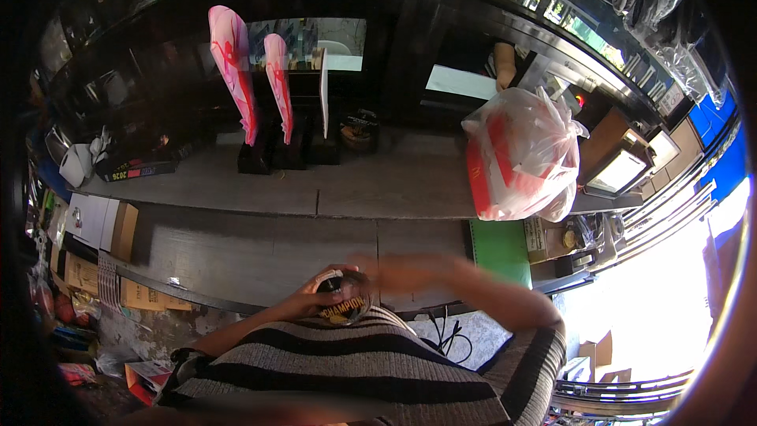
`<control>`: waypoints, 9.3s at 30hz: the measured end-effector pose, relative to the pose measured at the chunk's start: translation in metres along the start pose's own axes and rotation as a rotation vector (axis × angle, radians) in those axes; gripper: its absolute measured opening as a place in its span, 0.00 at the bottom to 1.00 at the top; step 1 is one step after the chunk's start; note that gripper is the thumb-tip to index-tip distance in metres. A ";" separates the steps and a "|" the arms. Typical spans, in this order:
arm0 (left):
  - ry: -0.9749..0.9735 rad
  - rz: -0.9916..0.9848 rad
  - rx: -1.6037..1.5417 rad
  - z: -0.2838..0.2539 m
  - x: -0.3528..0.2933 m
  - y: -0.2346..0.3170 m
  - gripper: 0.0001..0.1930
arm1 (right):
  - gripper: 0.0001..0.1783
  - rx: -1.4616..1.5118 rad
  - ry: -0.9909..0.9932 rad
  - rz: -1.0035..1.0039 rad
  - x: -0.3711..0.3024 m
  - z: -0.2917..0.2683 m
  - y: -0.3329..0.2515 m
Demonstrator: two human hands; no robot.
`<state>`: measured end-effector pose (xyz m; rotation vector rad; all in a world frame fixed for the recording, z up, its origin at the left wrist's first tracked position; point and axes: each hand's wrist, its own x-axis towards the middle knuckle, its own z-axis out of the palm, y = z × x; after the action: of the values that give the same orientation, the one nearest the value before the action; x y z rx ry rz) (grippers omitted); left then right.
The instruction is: The person assembles a medal by attaching a circular badge to a blue ribbon using pliers to crimp a metal fastener. They then fold the ribbon and place the finished medal into a plastic display case.
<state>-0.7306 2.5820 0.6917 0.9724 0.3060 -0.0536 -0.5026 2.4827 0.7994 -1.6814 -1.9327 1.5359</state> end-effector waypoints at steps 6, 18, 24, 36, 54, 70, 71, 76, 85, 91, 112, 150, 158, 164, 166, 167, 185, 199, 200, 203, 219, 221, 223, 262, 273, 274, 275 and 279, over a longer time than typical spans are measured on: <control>-0.043 -0.039 -0.092 -0.005 -0.006 0.001 0.40 | 0.40 -0.116 0.837 0.288 0.052 -0.158 0.065; -0.079 -0.017 0.068 -0.008 -0.009 -0.013 0.43 | 0.37 0.404 0.745 0.478 0.100 -0.184 0.045; -0.085 0.057 0.094 -0.012 -0.004 -0.030 0.51 | 0.29 0.660 0.703 0.645 0.108 -0.208 0.062; -0.047 0.074 -0.004 -0.016 -0.010 -0.046 0.41 | 0.26 0.838 0.647 0.524 0.109 -0.207 0.067; 0.214 0.110 -0.384 0.001 -0.018 0.010 0.26 | 0.41 0.279 1.162 -0.194 0.055 -0.099 0.068; 0.467 0.736 -0.167 0.045 0.139 0.129 0.36 | 0.27 1.141 1.237 -1.021 0.001 -0.016 -0.012; 0.480 0.739 -0.180 0.048 0.142 0.127 0.42 | 0.25 1.121 1.258 -1.027 0.005 -0.017 -0.009; 0.517 0.763 -0.264 0.058 0.153 0.115 0.47 | 0.21 1.149 1.299 -0.965 0.015 -0.019 0.019; 0.862 0.779 0.116 0.047 0.181 0.096 0.39 | 0.27 1.193 1.474 -0.665 0.012 -0.024 0.035; 0.813 0.984 0.044 0.044 0.198 0.095 0.35 | 0.23 1.181 1.262 -0.677 0.014 -0.031 0.039; 0.562 1.108 0.333 0.031 0.201 0.087 0.42 | 0.26 1.357 1.267 -0.953 0.037 -0.019 0.032; 0.060 0.569 0.796 -0.051 0.174 0.190 0.57 | 0.51 0.666 1.039 -0.606 0.037 -0.080 0.096; 0.007 0.579 1.060 -0.054 0.167 0.203 0.62 | 0.53 0.360 1.091 -0.461 0.035 -0.076 0.104; -0.116 0.547 1.026 -0.062 0.167 0.210 0.67 | 0.49 -0.221 1.311 -0.300 0.029 -0.067 0.089; -0.151 0.679 1.112 -0.063 0.166 0.214 0.68 | 0.46 -0.186 1.365 -0.283 0.029 -0.061 0.080; -0.175 0.739 1.162 -0.062 0.167 0.215 0.69 | 0.47 -0.212 1.358 -0.294 0.029 -0.058 0.076; 0.339 0.682 0.830 -0.023 0.182 0.185 0.41 | 0.44 -0.168 1.328 -0.205 0.039 -0.042 0.065; 0.164 0.824 0.929 -0.052 0.185 0.181 0.33 | 0.72 0.005 1.066 -0.439 0.051 -0.101 0.075; 0.132 0.792 0.888 -0.053 0.185 0.181 0.34 | 0.74 0.002 1.056 -0.425 0.051 -0.102 0.073; 0.085 0.781 0.862 -0.059 0.185 0.181 0.38 | 0.72 0.117 1.034 -0.434 0.053 -0.103 0.072; -0.048 0.897 1.273 -0.065 0.167 0.196 0.79 | 0.67 0.078 0.900 -0.536 0.052 -0.115 0.065; -0.064 0.925 1.233 -0.064 0.169 0.195 0.78 | 0.67 -0.037 0.957 -0.533 0.049 -0.116 0.070; -0.055 0.905 1.198 -0.067 0.169 0.192 0.78 | 0.67 -0.002 0.949 -0.555 0.053 -0.115 0.076; -0.743 -0.463 0.311 0.235 -0.033 -0.203 0.62 | 0.53 1.298 0.952 0.148 -0.242 0.442 0.001; -1.039 -0.598 0.328 0.356 0.080 -0.285 0.65 | 0.58 1.637 1.349 0.240 -0.345 0.478 0.051; -1.091 -0.562 0.315 0.369 0.104 -0.284 0.65 | 0.59 1.585 1.407 0.257 -0.362 0.467 0.057; -1.097 -0.543 0.369 0.378 0.125 -0.284 0.69 | 0.59 1.588 1.456 0.273 -0.372 0.458 0.067; -1.273 -0.531 0.412 0.424 0.215 -0.289 0.69 | 0.60 1.499 1.614 0.341 -0.410 0.419 0.104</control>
<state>-0.4795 2.0913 0.6215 1.0554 -0.6603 -1.2067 -0.5715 1.8961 0.7226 -1.3745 0.3371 0.5769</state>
